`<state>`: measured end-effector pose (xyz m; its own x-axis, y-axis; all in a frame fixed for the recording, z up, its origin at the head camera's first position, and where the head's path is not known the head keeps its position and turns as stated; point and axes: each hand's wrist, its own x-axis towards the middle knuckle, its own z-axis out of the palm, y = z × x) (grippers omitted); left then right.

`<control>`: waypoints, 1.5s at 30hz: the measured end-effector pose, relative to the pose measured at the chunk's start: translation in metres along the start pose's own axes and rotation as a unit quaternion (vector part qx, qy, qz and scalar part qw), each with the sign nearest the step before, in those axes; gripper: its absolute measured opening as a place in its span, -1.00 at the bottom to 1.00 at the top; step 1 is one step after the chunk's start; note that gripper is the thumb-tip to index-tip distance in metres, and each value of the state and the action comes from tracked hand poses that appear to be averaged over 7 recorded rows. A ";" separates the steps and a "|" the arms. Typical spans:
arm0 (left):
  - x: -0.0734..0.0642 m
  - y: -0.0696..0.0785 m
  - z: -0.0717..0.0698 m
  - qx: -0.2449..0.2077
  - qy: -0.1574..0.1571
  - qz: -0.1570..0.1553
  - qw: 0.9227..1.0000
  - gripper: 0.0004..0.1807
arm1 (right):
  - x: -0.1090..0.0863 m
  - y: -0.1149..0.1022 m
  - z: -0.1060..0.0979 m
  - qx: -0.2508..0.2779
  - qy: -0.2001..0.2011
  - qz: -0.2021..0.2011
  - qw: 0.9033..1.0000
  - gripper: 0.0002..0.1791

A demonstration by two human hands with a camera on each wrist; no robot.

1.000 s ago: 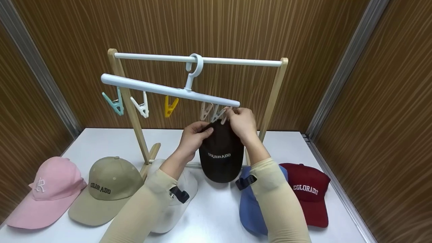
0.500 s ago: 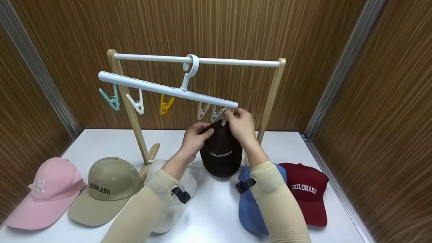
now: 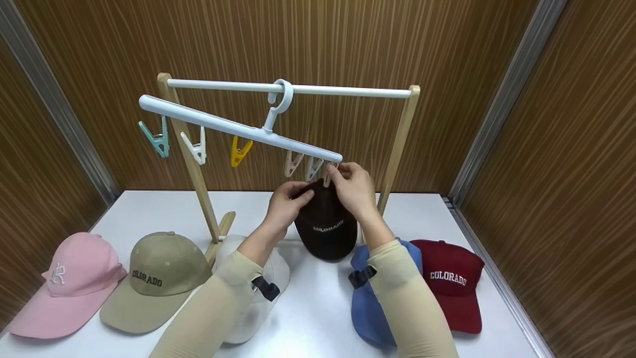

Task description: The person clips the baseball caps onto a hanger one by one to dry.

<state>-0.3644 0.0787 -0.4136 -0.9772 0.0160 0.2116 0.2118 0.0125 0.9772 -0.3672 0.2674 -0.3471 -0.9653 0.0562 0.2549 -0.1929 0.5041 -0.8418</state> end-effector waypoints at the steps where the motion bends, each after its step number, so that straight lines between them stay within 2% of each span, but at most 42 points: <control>1: -0.001 -0.001 0.000 -0.002 0.001 0.000 1.000 -0.69 | -0.001 0.001 0.001 0.000 -0.001 -0.002 1.000 -0.29; 11: -0.005 -0.006 -0.004 0.015 -0.002 -0.017 1.000 -0.48 | -0.006 0.008 0.008 -0.023 -0.009 -0.019 0.999 -0.37; 15: -0.007 -0.008 -0.005 0.056 0.002 -0.011 0.998 -0.37 | -0.010 0.010 0.009 -0.044 -0.022 -0.027 0.998 -0.38; 19: -0.010 -0.011 -0.004 0.112 0.007 0.003 0.994 -0.28 | -0.014 0.016 0.009 -0.052 -0.036 -0.028 0.998 -0.34; 22: -0.013 -0.013 -0.004 0.129 0.004 0.015 0.991 -0.27 | -0.017 0.021 0.008 -0.056 -0.034 -0.029 0.997 -0.34; 28: -0.018 -0.013 -0.005 0.127 -0.007 0.014 0.992 -0.23 | -0.020 0.030 0.007 -0.064 -0.032 -0.033 0.997 -0.33; 38: -0.027 -0.018 -0.005 0.146 0.011 0.045 0.988 -0.17 | -0.028 0.038 0.008 -0.067 -0.044 -0.013 0.997 -0.17; 45: -0.033 -0.018 -0.004 0.130 0.004 0.035 0.991 -0.14 | -0.036 0.044 0.007 -0.068 -0.048 -0.013 0.996 -0.05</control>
<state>-0.3358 0.0737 -0.4383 -0.9596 0.0175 0.2808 0.2750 0.2692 0.9230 -0.3421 0.2815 -0.3966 -0.9738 -0.0381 0.2240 -0.1992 0.6176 -0.7609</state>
